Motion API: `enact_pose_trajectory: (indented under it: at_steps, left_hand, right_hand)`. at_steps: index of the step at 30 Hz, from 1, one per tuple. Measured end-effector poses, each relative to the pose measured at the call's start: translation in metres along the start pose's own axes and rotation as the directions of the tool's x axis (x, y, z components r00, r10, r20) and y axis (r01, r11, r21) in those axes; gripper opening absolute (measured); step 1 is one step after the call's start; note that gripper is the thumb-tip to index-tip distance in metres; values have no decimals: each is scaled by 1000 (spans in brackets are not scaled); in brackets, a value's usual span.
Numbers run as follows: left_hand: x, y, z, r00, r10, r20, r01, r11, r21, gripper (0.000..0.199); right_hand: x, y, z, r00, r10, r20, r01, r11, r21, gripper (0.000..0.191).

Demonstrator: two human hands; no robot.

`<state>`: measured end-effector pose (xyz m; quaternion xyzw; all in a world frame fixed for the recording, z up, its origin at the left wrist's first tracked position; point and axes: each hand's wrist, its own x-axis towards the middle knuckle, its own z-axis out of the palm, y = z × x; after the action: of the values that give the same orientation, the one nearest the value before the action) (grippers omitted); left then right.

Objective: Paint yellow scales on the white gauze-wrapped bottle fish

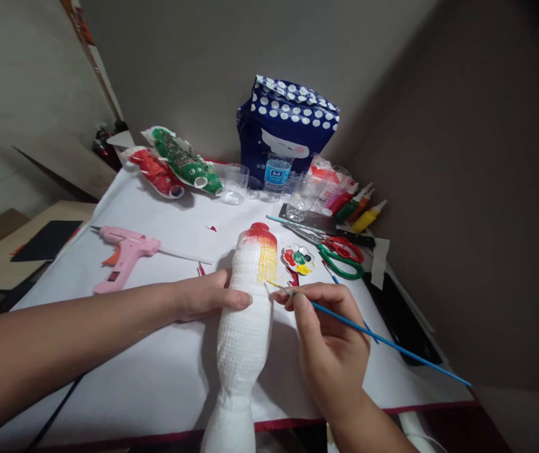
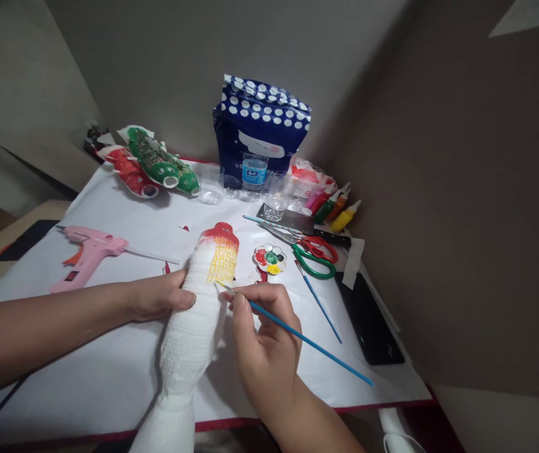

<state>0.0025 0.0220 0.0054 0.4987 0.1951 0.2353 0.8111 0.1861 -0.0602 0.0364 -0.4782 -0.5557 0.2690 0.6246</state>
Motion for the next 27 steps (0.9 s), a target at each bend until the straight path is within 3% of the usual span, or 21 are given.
enact_pose_trajectory:
  at_steps: [27]
  left_hand:
    - [-1,-3,-1,1000,10,-24,-9,999,39,68]
  right_hand:
    - [2,-3,-2,999,4,43,0,997,-72,6]
